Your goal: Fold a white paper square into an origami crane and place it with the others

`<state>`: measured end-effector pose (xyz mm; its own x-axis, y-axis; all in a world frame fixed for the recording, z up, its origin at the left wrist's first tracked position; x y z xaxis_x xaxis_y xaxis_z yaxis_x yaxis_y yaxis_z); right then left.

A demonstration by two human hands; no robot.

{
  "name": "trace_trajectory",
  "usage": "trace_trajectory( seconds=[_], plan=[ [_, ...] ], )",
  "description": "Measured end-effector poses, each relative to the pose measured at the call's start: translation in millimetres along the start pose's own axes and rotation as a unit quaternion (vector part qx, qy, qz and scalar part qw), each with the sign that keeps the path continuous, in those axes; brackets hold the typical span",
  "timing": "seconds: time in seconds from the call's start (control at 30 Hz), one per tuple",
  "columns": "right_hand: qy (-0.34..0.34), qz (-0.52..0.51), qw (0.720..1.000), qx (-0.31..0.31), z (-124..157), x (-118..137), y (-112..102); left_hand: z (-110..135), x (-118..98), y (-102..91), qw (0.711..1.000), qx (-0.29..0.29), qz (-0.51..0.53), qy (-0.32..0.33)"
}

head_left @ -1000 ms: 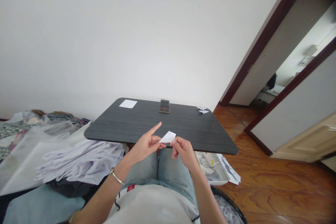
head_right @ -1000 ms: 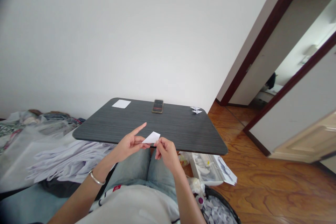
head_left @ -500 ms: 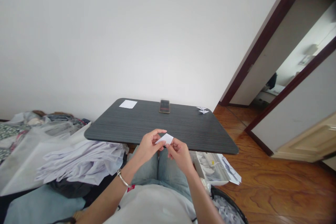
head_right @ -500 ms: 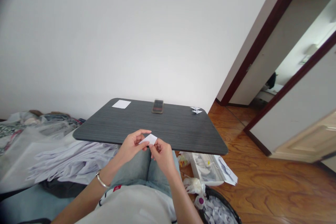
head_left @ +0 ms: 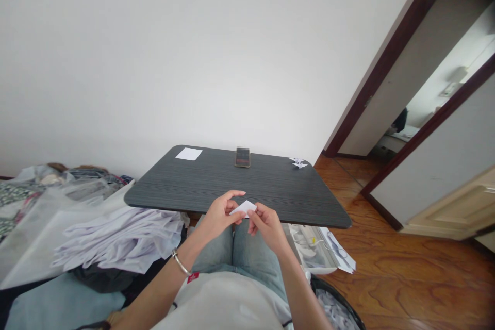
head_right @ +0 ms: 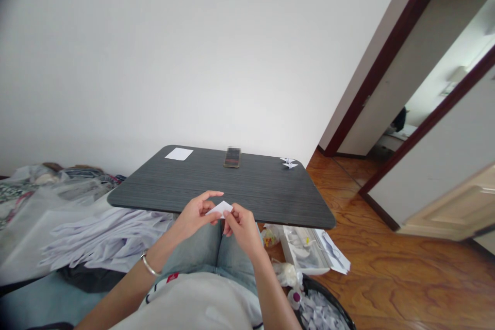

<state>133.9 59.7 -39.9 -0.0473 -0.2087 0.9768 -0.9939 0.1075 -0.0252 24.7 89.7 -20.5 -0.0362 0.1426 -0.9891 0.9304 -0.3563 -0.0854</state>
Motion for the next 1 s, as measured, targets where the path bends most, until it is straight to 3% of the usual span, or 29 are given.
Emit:
trace_trajectory(
  seconds=[0.13,0.37,0.5,0.67,0.8,1.0],
  plan=[
    [0.009,-0.011,1.000,-0.024,-2,-2,-5,2,-3,-1.0,0.999,0.000,-0.019,0.027],
    [0.015,-0.027,0.999,-0.041,-4,-5,-14,3,-3,-4.1,0.999,0.023,0.044,-0.005],
    [0.022,-0.046,0.997,-0.053,-3,-5,-13,4,-7,-4.6,0.999,0.032,0.043,0.012],
    [0.021,-0.055,0.997,-0.040,1,-2,-2,2,-11,-6.8,0.999,-0.017,0.036,0.037],
    [-0.009,-0.062,0.994,-0.090,2,6,-9,1,-13,-11.2,0.997,-0.065,-0.001,0.031],
    [-0.033,-0.015,0.994,-0.107,1,8,-13,2,-13,-10.3,0.996,-0.059,-0.043,0.043]
  ],
)
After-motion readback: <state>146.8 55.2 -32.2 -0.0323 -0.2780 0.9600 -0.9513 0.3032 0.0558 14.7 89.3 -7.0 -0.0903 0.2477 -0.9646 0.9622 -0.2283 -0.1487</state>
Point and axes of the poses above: each hand's wrist, its own z-axis away from the middle knuckle, its own y-axis out of the palm, x = y × z, the point moved 8 cm from there along -z, towards the middle knuckle, and after that the axes turned 10 degrees about -x, right-handed, at the moved point
